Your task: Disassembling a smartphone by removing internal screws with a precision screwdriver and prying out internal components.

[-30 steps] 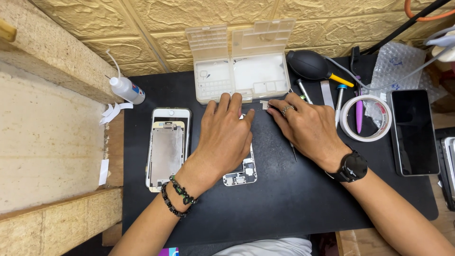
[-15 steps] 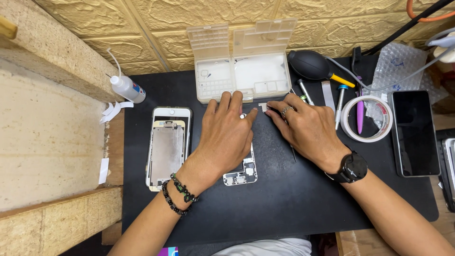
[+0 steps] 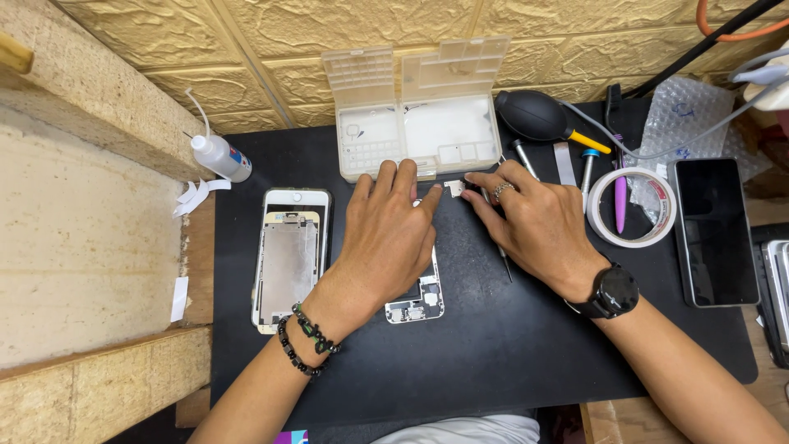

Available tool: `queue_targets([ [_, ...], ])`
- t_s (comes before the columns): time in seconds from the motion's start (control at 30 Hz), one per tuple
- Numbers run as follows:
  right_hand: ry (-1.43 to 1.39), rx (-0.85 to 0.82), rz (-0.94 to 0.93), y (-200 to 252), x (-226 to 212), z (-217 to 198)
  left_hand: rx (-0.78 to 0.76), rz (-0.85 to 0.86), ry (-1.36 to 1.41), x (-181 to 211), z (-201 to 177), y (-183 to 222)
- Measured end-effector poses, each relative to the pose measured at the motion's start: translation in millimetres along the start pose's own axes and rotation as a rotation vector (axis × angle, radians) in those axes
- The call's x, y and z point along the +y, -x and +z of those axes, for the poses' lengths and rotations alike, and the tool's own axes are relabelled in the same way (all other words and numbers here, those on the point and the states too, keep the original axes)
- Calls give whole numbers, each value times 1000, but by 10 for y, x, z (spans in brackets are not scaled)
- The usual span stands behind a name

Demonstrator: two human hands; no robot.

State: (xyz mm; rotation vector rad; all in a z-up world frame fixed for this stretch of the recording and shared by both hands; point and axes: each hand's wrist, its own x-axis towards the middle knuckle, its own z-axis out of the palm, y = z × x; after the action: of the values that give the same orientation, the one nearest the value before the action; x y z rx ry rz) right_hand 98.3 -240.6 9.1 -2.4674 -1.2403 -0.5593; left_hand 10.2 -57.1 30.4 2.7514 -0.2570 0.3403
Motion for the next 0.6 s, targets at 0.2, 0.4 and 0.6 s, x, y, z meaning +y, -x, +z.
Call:
queue_targets([
  [0.2,-9,72,26,65,84,60,17,5,-5,2,-15,36],
  [0.4,-66,69,85,44,-20,-182,67,22,43,-57,-194,148],
  [0.6,-123,-70,155,104,-374,-359,100,-17,111,-251,-268,255],
])
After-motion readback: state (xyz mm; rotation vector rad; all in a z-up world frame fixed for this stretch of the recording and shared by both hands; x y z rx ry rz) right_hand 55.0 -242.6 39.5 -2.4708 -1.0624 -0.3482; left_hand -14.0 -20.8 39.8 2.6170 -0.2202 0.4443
